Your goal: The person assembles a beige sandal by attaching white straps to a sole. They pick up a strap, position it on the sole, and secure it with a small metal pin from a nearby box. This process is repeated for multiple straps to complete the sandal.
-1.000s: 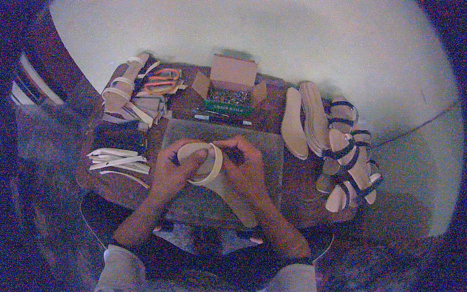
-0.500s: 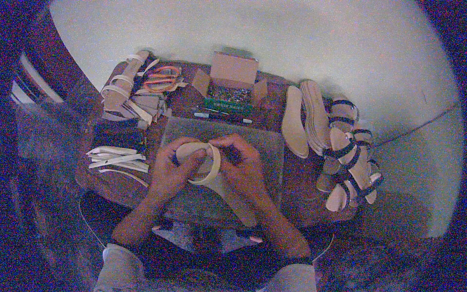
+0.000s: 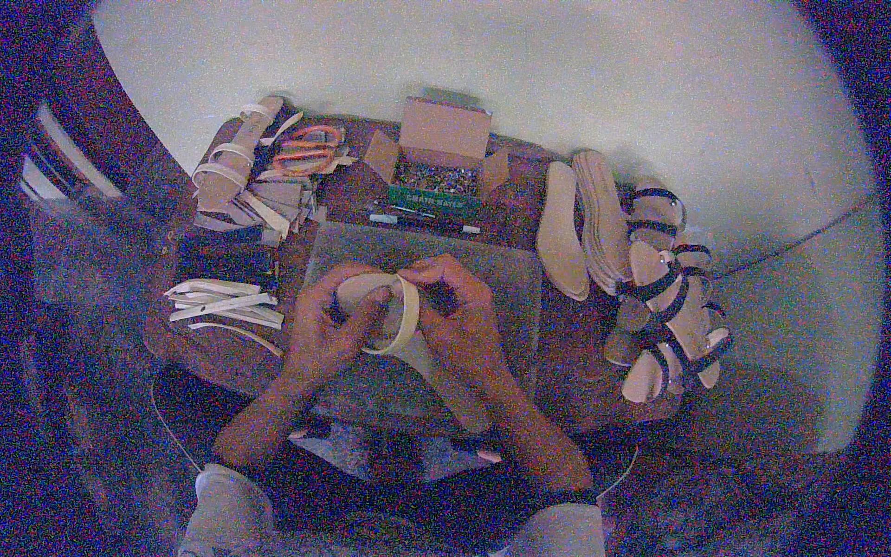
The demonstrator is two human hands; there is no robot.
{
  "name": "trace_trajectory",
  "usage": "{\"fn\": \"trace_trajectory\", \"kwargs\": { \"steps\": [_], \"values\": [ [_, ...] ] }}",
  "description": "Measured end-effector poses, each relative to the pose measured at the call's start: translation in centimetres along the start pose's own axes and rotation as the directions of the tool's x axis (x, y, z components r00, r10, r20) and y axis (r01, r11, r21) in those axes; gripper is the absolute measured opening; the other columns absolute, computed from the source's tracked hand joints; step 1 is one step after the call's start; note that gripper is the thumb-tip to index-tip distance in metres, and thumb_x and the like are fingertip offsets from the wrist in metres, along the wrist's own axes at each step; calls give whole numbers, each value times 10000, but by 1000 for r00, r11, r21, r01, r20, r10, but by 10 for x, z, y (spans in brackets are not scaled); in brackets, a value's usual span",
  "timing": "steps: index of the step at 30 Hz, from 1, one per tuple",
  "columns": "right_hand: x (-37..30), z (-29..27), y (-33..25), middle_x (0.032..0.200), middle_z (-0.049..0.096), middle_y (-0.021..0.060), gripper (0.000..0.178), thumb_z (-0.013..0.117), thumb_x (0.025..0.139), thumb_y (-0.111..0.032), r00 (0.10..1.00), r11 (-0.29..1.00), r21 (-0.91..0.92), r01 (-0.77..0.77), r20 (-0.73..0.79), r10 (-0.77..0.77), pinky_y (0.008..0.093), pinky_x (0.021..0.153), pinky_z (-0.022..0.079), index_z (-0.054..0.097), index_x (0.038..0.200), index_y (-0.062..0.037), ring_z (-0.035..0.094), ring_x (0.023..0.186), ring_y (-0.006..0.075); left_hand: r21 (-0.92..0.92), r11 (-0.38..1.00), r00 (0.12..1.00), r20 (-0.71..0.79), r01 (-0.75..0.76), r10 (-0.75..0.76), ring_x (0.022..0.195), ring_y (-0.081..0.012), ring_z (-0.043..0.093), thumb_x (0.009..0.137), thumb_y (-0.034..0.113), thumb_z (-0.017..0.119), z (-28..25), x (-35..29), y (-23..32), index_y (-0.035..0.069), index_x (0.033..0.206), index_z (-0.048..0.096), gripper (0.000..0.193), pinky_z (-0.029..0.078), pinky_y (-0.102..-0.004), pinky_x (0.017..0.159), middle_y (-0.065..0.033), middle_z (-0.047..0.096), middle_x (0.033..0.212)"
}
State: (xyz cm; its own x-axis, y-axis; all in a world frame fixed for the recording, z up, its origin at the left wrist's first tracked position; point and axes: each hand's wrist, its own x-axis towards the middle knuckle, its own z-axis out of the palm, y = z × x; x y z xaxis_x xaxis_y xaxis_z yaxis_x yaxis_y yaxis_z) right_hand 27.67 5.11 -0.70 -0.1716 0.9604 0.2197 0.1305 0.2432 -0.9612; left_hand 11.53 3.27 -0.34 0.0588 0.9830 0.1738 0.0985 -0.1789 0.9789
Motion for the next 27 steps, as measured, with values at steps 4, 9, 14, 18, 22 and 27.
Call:
{"fn": "trace_trajectory", "kwargs": {
  "steps": [4,9,14,18,22,27],
  "values": [
    [0,-1,3,935,603,61,134,680,784,-34,1000,1000,11,-21,1,21,264,783,461,606,896,-35,574,869,129,43,999,1000,18,-23,22,772,-116,601,853,149,621,-1,1,4,8,961,602,179,481,-264,666,-68,642,833],
    [3,-5,-4,907,625,48,185,694,793,-110,996,994,-78,-82,24,84,264,769,469,611,941,-35,589,842,122,-91,980,985,32,174,-172,794,-106,600,856,141,621,0,3,8,17,966,613,166,481,-251,697,-49,643,860],
    [5,-7,-9,963,653,81,196,655,791,-79,977,978,-51,-203,58,206,313,816,478,626,982,-49,615,908,177,-117,974,981,35,194,-192,804,-106,600,853,137,623,0,4,4,16,967,618,166,481,-251,713,-45,643,861],
    [5,-9,-4,965,657,81,210,644,798,-87,972,976,-20,-217,85,218,311,822,477,635,1005,-52,615,905,170,-127,970,978,44,208,-204,806,-106,600,854,139,620,1,5,2,17,965,620,165,481,-255,714,-47,644,865],
    [5,-9,-6,966,661,79,229,638,796,-81,973,977,-22,-214,89,215,304,825,476,642,1023,-54,613,909,163,-162,957,970,51,241,-236,803,-108,600,852,146,619,1,4,1,16,963,621,171,481,-257,714,-50,644,861],
    [6,-9,-8,964,663,74,226,638,791,-66,972,978,-43,-202,116,206,298,823,478,644,1017,-51,612,909,160,-106,959,965,56,262,-257,782,-111,601,842,150,625,0,4,1,11,955,620,179,486,-259,684,-52,641,844]
  ]
}}
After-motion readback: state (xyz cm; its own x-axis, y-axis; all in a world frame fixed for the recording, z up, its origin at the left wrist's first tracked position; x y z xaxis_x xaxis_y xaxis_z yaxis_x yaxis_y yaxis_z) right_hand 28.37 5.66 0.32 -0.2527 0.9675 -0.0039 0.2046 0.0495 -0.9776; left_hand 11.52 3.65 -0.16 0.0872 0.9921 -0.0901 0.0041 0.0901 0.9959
